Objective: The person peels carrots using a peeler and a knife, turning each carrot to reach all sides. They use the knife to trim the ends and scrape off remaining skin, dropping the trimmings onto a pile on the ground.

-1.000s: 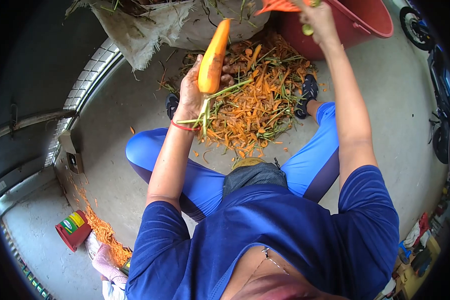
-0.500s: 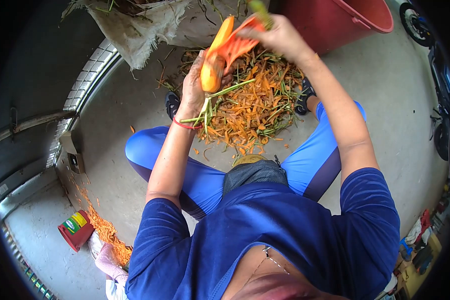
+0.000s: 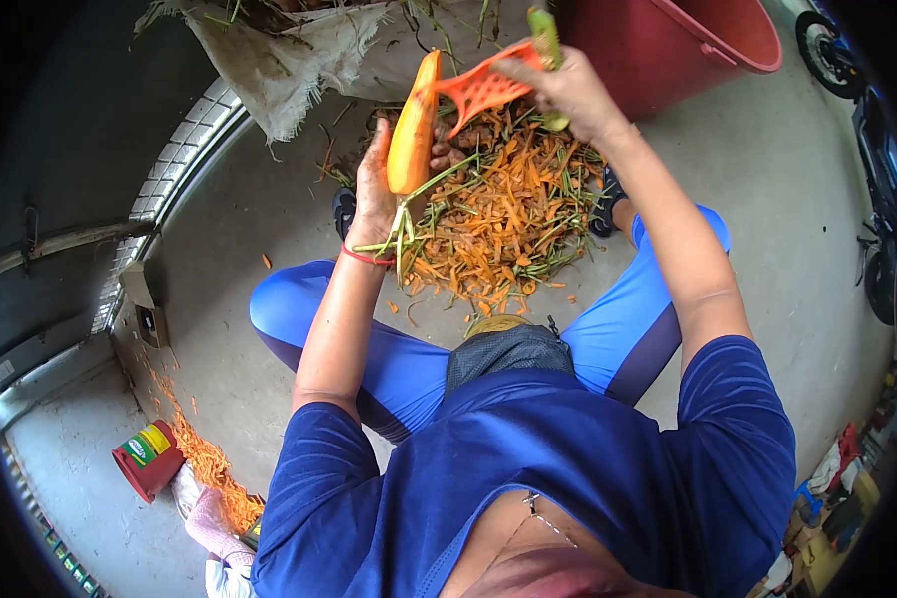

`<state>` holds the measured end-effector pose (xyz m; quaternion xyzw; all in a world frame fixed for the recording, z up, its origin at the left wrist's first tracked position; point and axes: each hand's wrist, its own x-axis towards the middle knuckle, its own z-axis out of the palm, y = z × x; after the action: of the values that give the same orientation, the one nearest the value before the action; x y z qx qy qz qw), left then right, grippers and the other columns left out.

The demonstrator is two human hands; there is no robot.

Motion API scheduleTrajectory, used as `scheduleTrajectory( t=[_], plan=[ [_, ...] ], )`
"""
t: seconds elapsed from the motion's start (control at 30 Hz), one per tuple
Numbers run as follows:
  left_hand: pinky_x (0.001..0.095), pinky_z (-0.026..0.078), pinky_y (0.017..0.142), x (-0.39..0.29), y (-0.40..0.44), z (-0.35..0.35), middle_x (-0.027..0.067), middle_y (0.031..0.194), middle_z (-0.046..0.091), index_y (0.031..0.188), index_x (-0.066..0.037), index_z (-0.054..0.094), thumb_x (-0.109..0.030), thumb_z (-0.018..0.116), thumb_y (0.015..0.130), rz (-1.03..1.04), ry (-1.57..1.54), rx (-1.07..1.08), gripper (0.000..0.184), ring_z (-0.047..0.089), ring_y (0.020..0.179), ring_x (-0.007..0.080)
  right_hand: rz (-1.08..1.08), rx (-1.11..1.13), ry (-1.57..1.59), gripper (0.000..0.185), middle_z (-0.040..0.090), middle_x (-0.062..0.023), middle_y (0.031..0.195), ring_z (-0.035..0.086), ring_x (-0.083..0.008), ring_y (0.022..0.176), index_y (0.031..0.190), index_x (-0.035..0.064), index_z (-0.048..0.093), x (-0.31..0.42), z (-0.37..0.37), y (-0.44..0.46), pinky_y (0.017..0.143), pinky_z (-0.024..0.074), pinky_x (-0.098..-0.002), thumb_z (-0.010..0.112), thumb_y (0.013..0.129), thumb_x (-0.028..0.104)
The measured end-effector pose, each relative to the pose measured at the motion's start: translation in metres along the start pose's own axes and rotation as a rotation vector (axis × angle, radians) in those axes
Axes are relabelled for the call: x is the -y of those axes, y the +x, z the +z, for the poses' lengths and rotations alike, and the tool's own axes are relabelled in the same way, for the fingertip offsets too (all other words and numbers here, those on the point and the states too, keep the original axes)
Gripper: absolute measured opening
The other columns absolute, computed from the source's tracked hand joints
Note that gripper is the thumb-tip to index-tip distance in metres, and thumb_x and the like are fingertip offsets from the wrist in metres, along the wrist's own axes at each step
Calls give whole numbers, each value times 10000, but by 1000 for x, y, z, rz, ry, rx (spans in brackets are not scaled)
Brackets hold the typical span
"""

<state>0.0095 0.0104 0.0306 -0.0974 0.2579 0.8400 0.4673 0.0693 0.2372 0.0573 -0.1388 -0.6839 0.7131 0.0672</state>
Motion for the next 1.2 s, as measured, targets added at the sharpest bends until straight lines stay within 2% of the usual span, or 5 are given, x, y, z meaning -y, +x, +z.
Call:
scheduleTrajectory(
  t=[0.27,0.7,0.77,0.93,1.2],
  plan=[
    [395,518,859,1,-4,-5,148,1156,594,1248,-37,484,-396,467,950,32,211,-87,467,617,1005,242,-72,149,-154,351,604,27,684,518,-31,581,889,52,669,-29,34,-1,536,430,-200,761,766,368],
    [251,451,591,-2,-5,-11,93,1016,516,1191,-2,471,-384,505,943,-176,-7,171,457,508,815,202,-415,-378,-543,372,505,47,582,457,-41,483,811,68,626,-73,-85,77,443,383,-203,720,789,427],
    [259,455,592,-1,-5,-15,89,1024,515,1210,-8,466,-390,516,936,-115,78,102,473,512,820,199,207,-173,-453,380,611,-45,676,561,-152,619,910,27,651,-110,-64,61,605,468,-330,699,812,391],
    [224,455,728,6,-5,-15,-4,1065,547,1309,-83,455,-250,675,854,215,933,23,532,525,867,73,441,9,-302,494,582,-16,720,533,-91,585,1125,32,580,-201,-27,31,497,449,-244,602,877,458],
    [207,427,861,0,9,-39,21,1144,566,1283,-19,481,-148,700,841,521,1300,-99,510,525,990,69,-59,62,-584,480,570,-32,663,505,-99,641,1023,-11,638,-16,10,-3,648,456,-294,559,908,448]
  ],
)
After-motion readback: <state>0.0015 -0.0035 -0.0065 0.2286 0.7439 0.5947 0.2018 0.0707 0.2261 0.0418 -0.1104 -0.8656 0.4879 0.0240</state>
